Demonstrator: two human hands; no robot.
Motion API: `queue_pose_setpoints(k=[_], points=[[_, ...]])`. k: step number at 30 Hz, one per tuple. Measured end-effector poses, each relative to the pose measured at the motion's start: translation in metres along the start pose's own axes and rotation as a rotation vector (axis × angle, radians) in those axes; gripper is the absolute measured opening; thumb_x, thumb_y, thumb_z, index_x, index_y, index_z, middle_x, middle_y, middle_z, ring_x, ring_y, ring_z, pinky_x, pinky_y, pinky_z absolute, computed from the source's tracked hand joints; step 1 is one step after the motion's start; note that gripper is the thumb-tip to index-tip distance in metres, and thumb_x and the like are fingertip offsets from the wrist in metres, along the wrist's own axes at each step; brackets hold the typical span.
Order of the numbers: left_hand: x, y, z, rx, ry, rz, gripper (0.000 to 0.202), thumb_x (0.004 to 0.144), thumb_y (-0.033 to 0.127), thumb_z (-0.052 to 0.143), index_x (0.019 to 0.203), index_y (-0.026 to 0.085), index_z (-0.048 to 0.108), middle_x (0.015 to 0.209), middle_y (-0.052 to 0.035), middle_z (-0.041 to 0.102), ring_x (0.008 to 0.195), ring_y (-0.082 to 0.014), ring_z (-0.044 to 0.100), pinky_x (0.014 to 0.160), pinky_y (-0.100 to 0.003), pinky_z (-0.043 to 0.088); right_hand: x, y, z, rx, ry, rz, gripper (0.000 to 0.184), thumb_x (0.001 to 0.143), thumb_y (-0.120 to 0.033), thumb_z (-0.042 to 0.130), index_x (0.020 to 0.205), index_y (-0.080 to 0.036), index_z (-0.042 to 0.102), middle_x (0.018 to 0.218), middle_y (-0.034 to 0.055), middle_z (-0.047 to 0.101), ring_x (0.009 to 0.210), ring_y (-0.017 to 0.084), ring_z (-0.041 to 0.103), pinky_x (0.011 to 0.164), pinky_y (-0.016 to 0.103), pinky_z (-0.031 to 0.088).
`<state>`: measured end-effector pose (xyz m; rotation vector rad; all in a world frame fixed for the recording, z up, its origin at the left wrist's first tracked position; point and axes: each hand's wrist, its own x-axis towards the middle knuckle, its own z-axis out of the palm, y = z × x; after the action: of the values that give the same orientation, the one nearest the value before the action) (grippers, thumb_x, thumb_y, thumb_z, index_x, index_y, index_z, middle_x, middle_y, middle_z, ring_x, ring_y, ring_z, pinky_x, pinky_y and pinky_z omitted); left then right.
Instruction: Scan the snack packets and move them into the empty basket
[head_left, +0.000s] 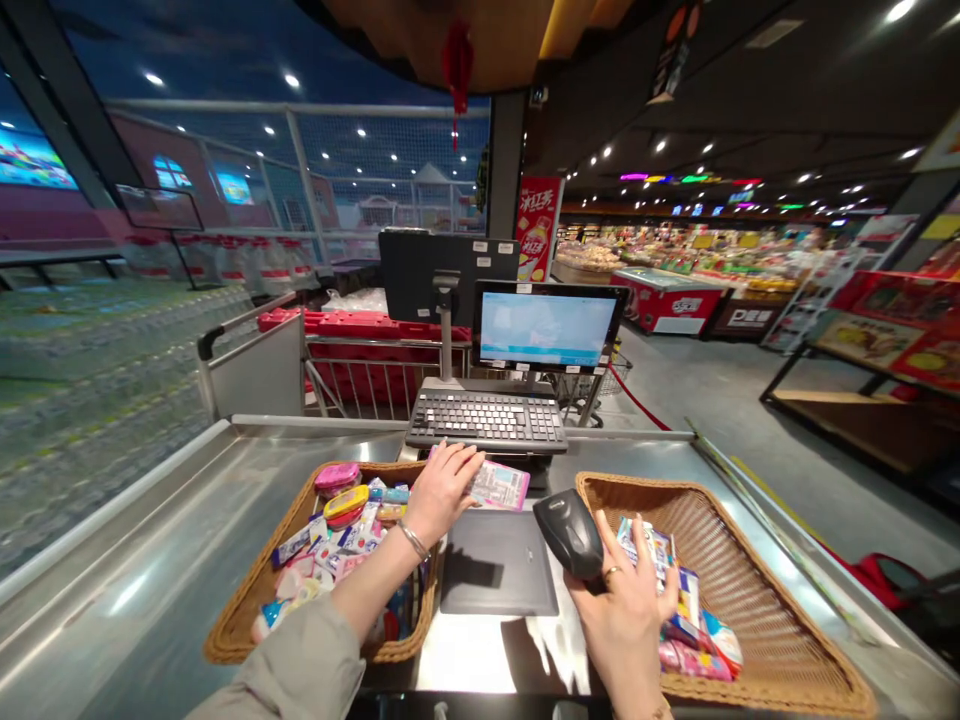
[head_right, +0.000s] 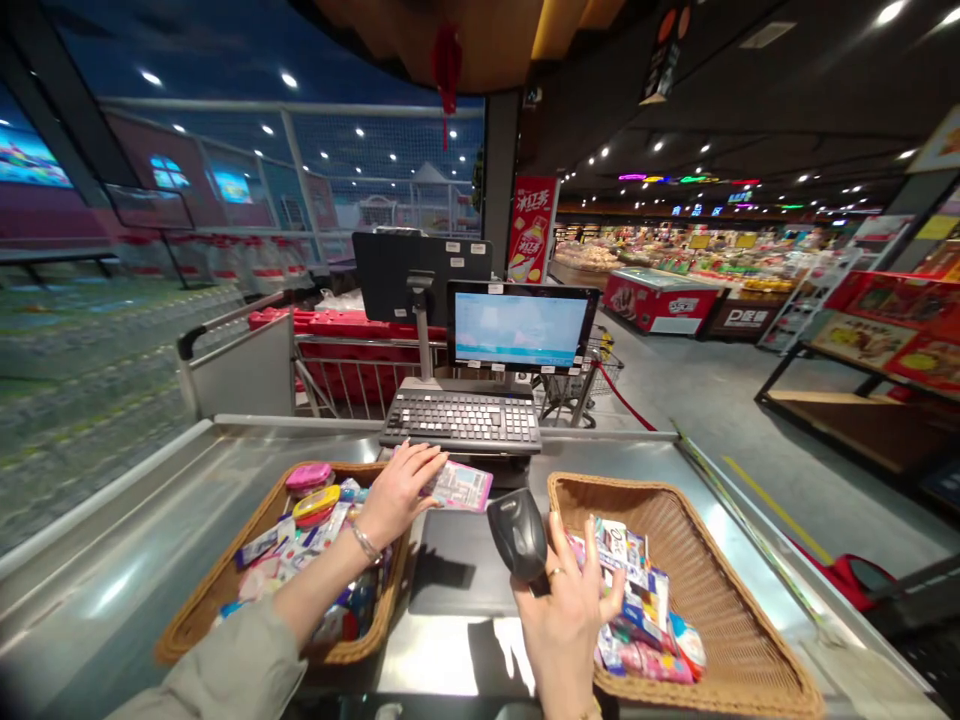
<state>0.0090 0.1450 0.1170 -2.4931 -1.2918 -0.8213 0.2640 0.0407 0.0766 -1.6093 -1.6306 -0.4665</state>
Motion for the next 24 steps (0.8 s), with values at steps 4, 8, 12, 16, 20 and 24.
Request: queue_pose_setpoints(k=[4, 8, 12, 16, 20, 24], points=[[0.008, 0.009, 0.009, -0.023, 0.002, 0.027, 0.073, 0.073, 0.024, 0.077, 0.139, 0.024, 0.045, 0.13, -0.01, 0.059, 0.125, -0.0284, 0.049, 0.115, -0.056, 0.031, 0.001, 0.008, -0.008, -0.016, 0.03, 0.04, 0.037, 0.088, -0.048, 0.044, 0.101, -0.024, 0.069, 0.118, 0.0077, 0.068, 0.134, 0.034, 0.039, 0.109, 0.063, 0.013], [0.017, 0.017, 0.017, -0.04, -0.01, 0.056, 0.073, 0.071, 0.022, 0.078, 0.137, 0.021, 0.047, 0.13, -0.0104, 0.059, 0.125, -0.028, 0.049, 0.115, -0.056, 0.031, 0.0, 0.018, -0.013, -0.027, 0.051, 0.088, 0.039, 0.088, -0.049, 0.044, 0.103, -0.023, 0.069, 0.117, 0.0067, 0.069, 0.133, 0.033, 0.041, 0.109, 0.06, 0.014], [0.025, 0.026, 0.024, -0.069, -0.005, 0.099, 0.07, 0.074, 0.022, 0.076, 0.137, 0.022, 0.046, 0.131, -0.0099, 0.059, 0.124, -0.028, 0.049, 0.114, -0.057, 0.032, -0.003, 0.029, -0.019, -0.043, 0.027, 0.128, 0.043, 0.088, -0.051, 0.044, 0.108, -0.022, 0.068, 0.118, 0.008, 0.068, 0.135, 0.033, 0.039, 0.11, 0.061, 0.013], [0.033, 0.035, 0.033, -0.091, 0.004, 0.136, 0.066, 0.077, 0.024, 0.073, 0.137, 0.023, 0.046, 0.131, -0.0096, 0.059, 0.124, -0.0283, 0.05, 0.113, -0.058, 0.033, -0.007, 0.04, -0.026, -0.063, 0.018, 0.17, 0.047, 0.089, -0.057, 0.041, 0.106, -0.023, 0.068, 0.121, 0.0093, 0.067, 0.135, 0.034, 0.038, 0.109, 0.063, 0.012], [0.042, 0.044, 0.042, -0.11, -0.003, 0.177, 0.064, 0.078, 0.022, 0.07, 0.138, 0.023, 0.046, 0.13, -0.0099, 0.059, 0.124, -0.0286, 0.049, 0.113, -0.059, 0.033, -0.009, 0.051, -0.032, -0.085, 0.055, 0.211, 0.052, 0.087, -0.061, 0.041, 0.112, -0.021, 0.065, 0.119, 0.0109, 0.067, 0.134, 0.034, 0.039, 0.108, 0.063, 0.012], [0.052, 0.054, 0.051, -0.124, -0.017, 0.224, 0.064, 0.077, 0.018, 0.07, 0.137, 0.021, 0.047, 0.131, -0.0109, 0.059, 0.126, -0.0292, 0.048, 0.113, -0.059, 0.033, -0.01, 0.061, -0.037, -0.098, 0.126, 0.278, 0.049, 0.086, -0.062, 0.043, 0.096, -0.022, 0.068, 0.113, 0.0102, 0.07, 0.13, 0.034, 0.043, 0.107, 0.062, 0.014]])
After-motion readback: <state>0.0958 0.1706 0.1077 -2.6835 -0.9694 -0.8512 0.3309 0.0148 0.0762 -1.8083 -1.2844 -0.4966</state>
